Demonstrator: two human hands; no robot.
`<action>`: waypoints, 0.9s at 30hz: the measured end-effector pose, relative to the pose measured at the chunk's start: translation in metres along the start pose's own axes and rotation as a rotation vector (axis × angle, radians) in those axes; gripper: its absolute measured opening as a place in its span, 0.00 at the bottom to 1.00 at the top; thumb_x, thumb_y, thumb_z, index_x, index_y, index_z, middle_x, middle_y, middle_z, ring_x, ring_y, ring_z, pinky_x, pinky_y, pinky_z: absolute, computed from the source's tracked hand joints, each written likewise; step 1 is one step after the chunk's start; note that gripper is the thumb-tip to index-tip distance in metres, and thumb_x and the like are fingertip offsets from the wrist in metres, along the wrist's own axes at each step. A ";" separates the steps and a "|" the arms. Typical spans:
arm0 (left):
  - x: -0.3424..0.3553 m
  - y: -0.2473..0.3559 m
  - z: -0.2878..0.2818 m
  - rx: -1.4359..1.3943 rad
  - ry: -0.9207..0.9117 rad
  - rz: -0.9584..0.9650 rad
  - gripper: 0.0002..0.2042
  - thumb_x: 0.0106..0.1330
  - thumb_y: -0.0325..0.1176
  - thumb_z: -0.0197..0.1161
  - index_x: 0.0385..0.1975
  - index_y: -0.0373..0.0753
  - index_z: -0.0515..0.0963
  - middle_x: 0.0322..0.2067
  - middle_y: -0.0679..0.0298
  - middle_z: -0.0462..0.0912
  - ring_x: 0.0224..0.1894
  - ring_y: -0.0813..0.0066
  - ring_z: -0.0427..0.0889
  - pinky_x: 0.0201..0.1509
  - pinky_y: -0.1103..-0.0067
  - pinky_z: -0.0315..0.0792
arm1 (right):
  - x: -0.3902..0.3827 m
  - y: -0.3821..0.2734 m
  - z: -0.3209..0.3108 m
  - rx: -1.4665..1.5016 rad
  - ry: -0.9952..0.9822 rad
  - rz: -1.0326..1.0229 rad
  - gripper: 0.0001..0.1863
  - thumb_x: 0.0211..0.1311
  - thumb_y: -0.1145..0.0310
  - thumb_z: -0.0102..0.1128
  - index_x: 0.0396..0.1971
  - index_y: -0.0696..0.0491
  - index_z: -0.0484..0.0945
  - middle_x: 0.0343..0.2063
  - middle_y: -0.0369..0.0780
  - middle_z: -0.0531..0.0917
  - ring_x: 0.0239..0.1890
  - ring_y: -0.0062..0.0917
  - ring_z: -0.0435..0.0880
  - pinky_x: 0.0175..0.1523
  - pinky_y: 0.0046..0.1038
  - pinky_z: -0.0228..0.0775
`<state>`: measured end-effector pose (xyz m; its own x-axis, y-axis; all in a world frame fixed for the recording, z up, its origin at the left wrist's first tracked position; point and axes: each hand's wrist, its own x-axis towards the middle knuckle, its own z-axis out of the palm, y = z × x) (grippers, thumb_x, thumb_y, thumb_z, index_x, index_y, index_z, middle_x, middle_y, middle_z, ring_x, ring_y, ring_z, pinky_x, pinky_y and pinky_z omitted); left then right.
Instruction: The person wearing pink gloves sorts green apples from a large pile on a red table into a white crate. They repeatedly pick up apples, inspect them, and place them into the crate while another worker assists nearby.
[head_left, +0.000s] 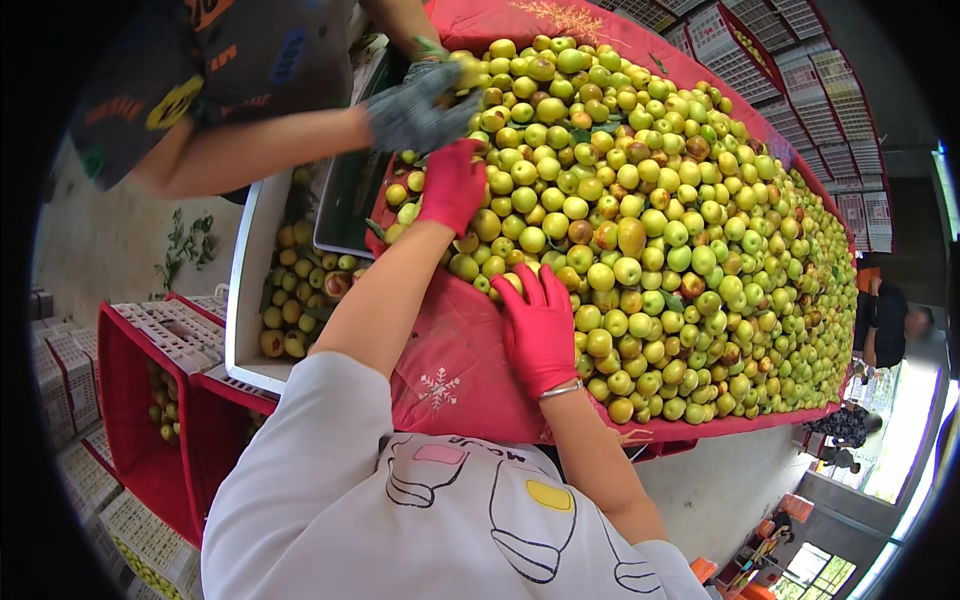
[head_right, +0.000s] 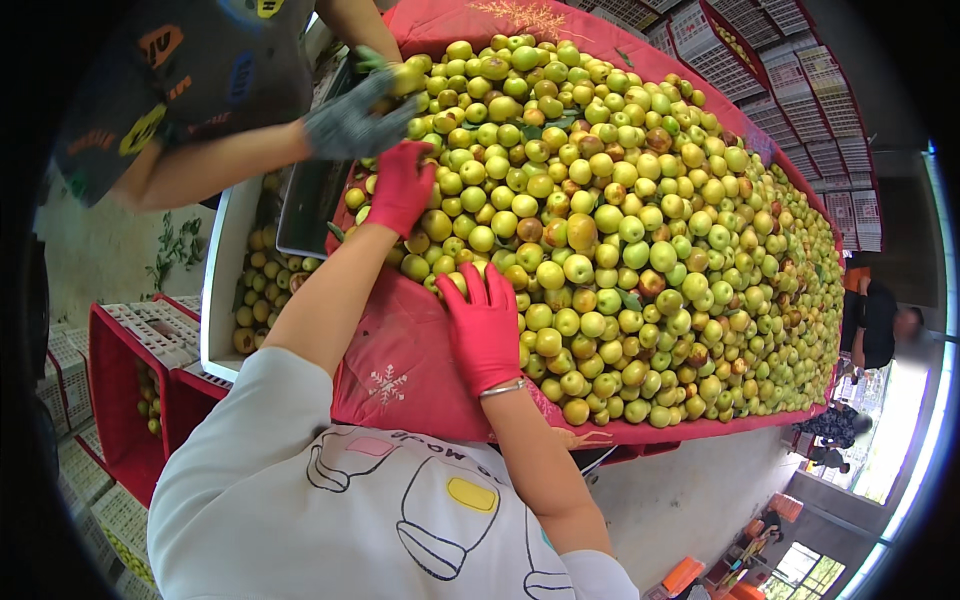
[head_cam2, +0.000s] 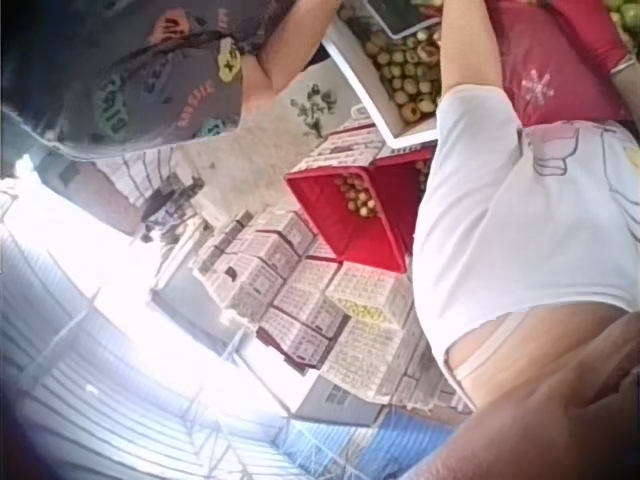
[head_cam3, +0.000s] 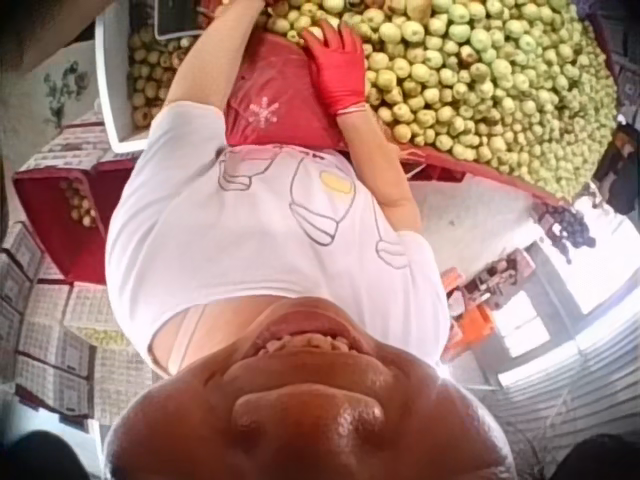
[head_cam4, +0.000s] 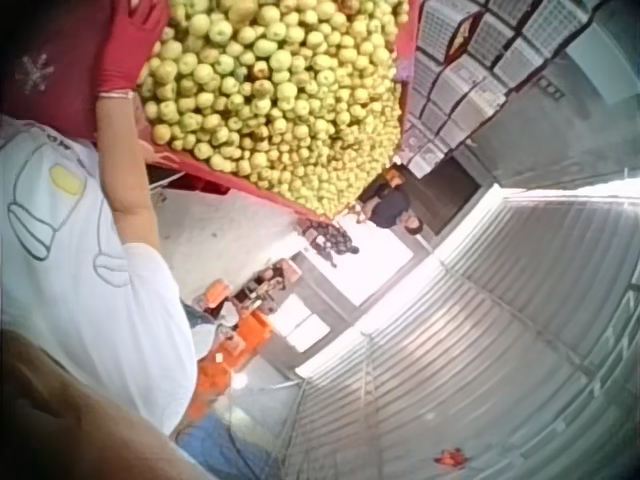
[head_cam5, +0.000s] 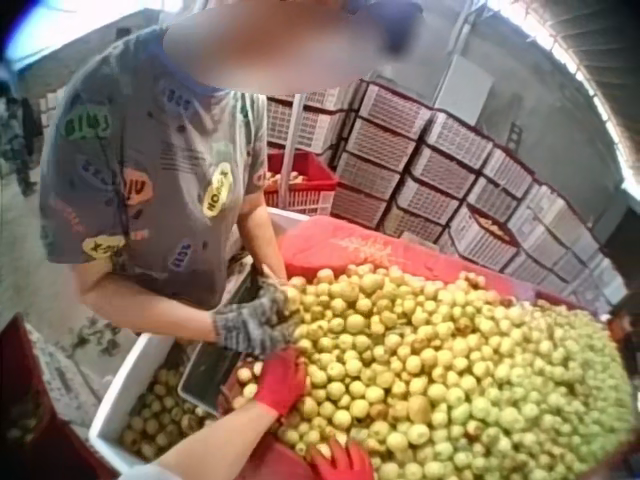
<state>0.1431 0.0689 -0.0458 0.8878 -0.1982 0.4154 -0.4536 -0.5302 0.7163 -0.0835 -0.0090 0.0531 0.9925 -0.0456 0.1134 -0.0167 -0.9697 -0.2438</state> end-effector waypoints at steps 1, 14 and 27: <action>-0.003 -0.008 0.001 0.090 0.106 0.002 0.19 0.54 0.32 0.64 0.48 0.45 0.75 0.40 0.50 0.80 0.46 0.48 0.78 0.48 0.59 0.73 | -0.004 0.001 0.002 0.003 0.010 -0.006 0.23 0.52 0.74 0.56 0.51 0.41 0.77 0.58 0.43 0.72 0.61 0.46 0.66 0.66 0.45 0.57; 0.024 -0.004 -0.019 -0.165 -0.169 -0.234 0.09 0.66 0.26 0.55 0.43 0.42 0.79 0.38 0.52 0.83 0.43 0.54 0.82 0.46 0.69 0.75 | -0.040 -0.010 -0.020 0.104 -0.078 0.104 0.29 0.54 0.59 0.65 0.58 0.43 0.73 0.64 0.48 0.63 0.66 0.51 0.58 0.70 0.50 0.47; 0.111 0.111 0.072 0.240 -0.671 -0.060 0.17 0.57 0.42 0.66 0.39 0.36 0.77 0.40 0.47 0.82 0.45 0.47 0.80 0.47 0.62 0.75 | -0.105 0.048 -0.051 -0.027 0.160 0.402 0.30 0.50 0.64 0.66 0.58 0.46 0.73 0.64 0.49 0.63 0.64 0.52 0.58 0.66 0.51 0.51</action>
<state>0.1968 -0.0710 0.0395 0.8022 -0.5868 -0.1105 -0.4416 -0.7076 0.5516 -0.1947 -0.0634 0.0784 0.8754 -0.4553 0.1627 -0.4033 -0.8732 -0.2737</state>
